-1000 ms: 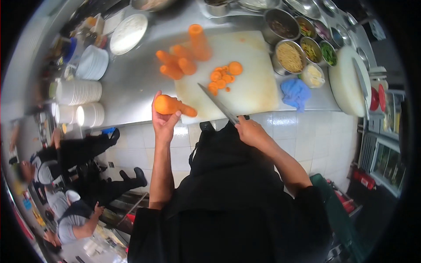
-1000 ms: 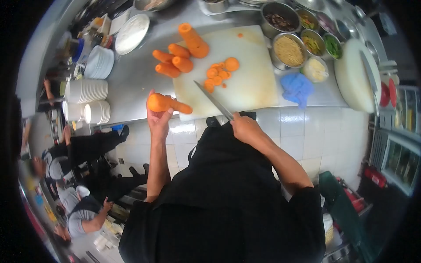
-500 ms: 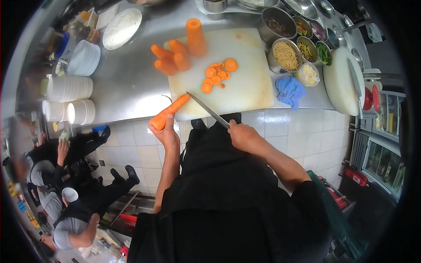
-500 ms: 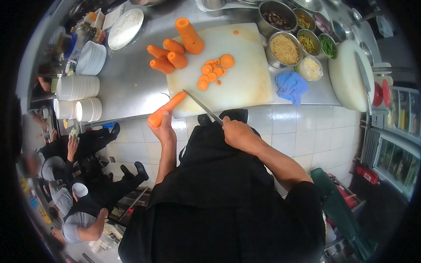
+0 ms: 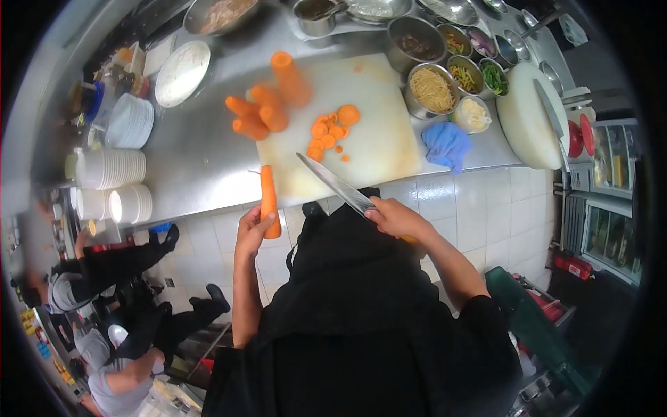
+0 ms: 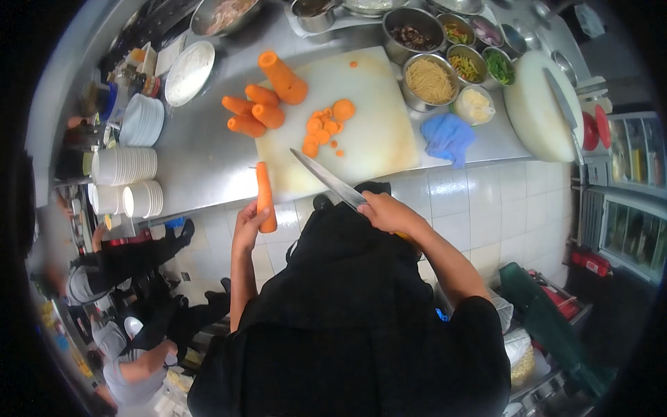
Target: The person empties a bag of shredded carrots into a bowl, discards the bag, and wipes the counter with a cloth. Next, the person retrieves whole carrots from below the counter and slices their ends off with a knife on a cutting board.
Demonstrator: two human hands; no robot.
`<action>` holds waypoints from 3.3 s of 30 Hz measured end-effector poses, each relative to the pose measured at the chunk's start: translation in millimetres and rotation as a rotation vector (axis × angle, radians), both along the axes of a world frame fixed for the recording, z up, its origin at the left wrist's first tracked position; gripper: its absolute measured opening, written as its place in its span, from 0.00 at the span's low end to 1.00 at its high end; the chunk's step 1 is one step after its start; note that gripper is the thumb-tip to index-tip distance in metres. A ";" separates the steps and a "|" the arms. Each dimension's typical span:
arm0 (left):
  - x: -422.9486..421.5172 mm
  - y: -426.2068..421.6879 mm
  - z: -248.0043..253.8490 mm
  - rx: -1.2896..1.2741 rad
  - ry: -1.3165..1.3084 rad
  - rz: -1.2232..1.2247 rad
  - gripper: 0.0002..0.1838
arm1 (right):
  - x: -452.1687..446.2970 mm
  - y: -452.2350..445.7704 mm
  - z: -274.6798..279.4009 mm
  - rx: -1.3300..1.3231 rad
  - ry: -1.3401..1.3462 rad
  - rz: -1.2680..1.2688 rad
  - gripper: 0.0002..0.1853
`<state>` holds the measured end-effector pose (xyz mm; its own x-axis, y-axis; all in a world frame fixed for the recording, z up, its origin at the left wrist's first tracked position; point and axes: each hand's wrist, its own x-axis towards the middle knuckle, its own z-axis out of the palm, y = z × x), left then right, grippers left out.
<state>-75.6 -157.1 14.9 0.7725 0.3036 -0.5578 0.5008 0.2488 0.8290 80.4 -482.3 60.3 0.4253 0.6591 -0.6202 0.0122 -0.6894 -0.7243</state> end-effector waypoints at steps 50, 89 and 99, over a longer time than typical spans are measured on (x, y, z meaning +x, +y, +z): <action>79.5 148.2 -63.5 1.306 -0.175 0.445 0.03 | 30.2 -62.9 -1.5 -0.151 -0.949 -0.073 0.11; 174.1 -101.2 -54.5 0.995 -0.739 -0.062 0.15 | -82.3 91.6 -69.3 0.293 0.295 -0.797 0.14; 131.6 -295.9 25.3 0.907 -1.097 -0.199 0.13 | -163.3 -59.9 -50.7 0.459 -0.040 -1.029 0.14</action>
<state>55.9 -453.0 40.2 0.7485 0.0631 0.6602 -0.5201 -0.5619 0.6433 -82.9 -542.2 9.5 0.9122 0.1452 -0.3832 -0.3795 -0.0534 -0.9236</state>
